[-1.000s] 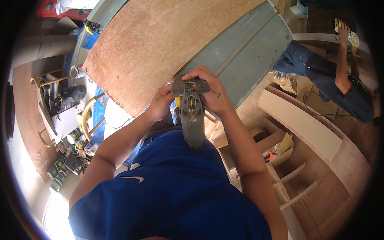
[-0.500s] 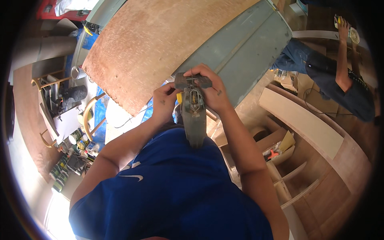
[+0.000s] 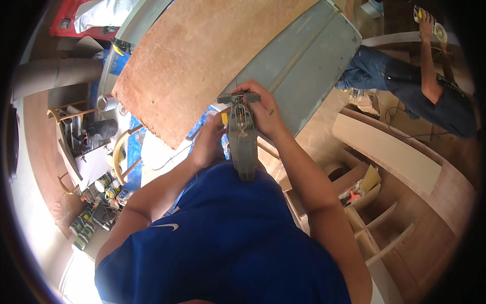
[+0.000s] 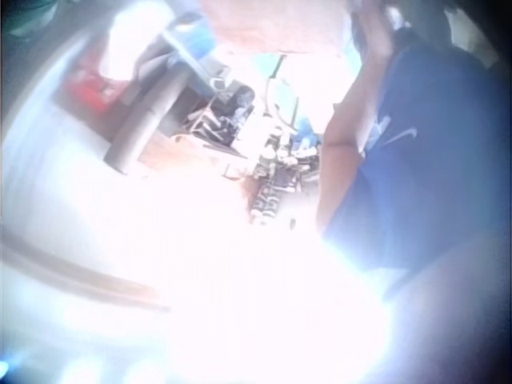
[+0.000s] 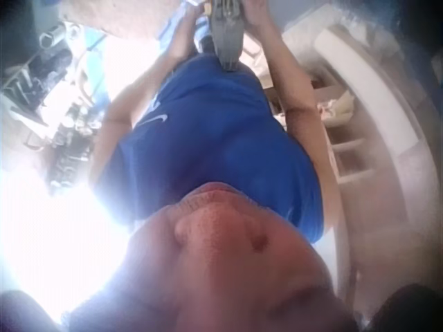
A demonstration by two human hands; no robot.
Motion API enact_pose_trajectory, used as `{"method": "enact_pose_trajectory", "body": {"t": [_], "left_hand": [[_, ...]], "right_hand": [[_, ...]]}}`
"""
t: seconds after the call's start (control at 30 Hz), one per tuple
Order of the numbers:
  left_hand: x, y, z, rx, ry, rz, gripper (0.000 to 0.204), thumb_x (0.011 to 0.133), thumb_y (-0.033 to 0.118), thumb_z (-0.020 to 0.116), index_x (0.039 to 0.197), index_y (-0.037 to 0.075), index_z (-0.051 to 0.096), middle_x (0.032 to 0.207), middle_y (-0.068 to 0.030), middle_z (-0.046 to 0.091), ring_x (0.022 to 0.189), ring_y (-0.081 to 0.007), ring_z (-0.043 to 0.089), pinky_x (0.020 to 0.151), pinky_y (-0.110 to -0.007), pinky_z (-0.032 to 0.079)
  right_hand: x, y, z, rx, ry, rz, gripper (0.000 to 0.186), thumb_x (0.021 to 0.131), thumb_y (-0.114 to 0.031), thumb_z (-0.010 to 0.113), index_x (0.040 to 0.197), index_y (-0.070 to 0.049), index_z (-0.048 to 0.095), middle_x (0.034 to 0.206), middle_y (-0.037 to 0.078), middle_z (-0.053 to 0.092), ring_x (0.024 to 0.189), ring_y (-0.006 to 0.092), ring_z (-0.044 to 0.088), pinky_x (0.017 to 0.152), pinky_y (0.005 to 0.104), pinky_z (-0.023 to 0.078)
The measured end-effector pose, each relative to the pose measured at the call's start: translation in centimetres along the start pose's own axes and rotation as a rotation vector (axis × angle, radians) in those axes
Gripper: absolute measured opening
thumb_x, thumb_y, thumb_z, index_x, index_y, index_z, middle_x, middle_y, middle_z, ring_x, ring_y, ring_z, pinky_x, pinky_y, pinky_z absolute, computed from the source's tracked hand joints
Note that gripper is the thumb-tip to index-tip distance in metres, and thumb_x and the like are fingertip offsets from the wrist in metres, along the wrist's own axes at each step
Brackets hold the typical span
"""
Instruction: The person uses a jigsaw to cut a large sheet of plywood on a workbench. They adjust the tool's settings and blade depth, then proceed to cut along a marked line. The person also retrieves a small metal piece from a toolbox and attaches it to the jigsaw.
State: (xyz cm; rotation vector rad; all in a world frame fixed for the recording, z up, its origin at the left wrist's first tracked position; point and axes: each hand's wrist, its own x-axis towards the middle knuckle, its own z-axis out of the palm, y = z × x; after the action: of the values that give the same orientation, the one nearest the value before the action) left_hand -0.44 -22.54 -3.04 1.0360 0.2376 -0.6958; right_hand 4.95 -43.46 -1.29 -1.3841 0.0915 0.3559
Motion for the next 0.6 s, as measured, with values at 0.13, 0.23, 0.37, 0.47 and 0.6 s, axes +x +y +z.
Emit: {"method": "enact_pose_trajectory", "body": {"t": [0.13,0.23,0.37,0.47,0.6], "left_hand": [[-2.8,2.8,4.2,0.387,-0.038,0.047,0.110,0.088,0.050,0.083,0.163,-0.005,0.025,0.158,-0.0237,0.043,0.149,-0.0335,0.043,0.122,-0.041,0.035],[-3.0,2.4,4.7,0.416,0.006,0.040,0.119,0.080,0.049,0.090,0.161,-0.008,0.025,0.155,-0.0260,0.045,0.147,-0.0355,0.044,0.122,-0.043,0.036],[-3.1,2.0,4.8,0.444,0.025,0.068,0.118,0.078,0.043,0.092,0.161,-0.008,0.026,0.153,-0.0239,0.046,0.142,-0.0345,0.050,0.115,-0.043,0.045],[-3.7,2.8,5.2,0.331,0.008,0.011,0.116,0.077,0.037,0.094,0.160,-0.007,0.027,0.151,-0.0229,0.047,0.138,-0.0327,0.055,0.107,-0.042,0.054],[-3.5,2.1,5.2,0.338,0.027,0.046,0.114,0.077,0.033,0.094,0.160,-0.007,0.027,0.149,-0.0224,0.048,0.135,-0.0304,0.058,0.102,-0.039,0.058]], "right_hand": [[-1.3,0.5,0.6,-0.013,0.077,-0.065,0.038,0.098,-0.013,0.055,0.135,-0.004,0.060,0.128,0.006,0.060,0.118,0.0148,0.058,0.102,0.0304,0.047],[-2.5,1.1,0.9,0.010,0.167,-0.124,0.057,0.096,-0.013,0.059,0.151,-0.004,0.048,0.146,0.011,0.052,0.137,0.0207,0.051,0.113,0.0345,0.042],[-5.6,2.5,0.5,0.156,0.208,-0.108,0.074,0.095,-0.013,0.062,0.162,-0.002,0.033,0.161,0.019,0.041,0.152,0.0281,0.038,0.121,0.0396,0.036],[-6.9,1.9,1.1,0.165,0.185,-0.083,0.073,0.097,-0.014,0.061,0.163,-0.001,0.032,0.161,0.020,0.041,0.152,0.0294,0.039,0.122,0.0411,0.036],[-6.8,0.7,1.4,0.172,0.151,-0.083,0.068,0.100,-0.014,0.059,0.162,-0.001,0.033,0.157,0.019,0.046,0.146,0.0278,0.046,0.121,0.0413,0.037]]}}
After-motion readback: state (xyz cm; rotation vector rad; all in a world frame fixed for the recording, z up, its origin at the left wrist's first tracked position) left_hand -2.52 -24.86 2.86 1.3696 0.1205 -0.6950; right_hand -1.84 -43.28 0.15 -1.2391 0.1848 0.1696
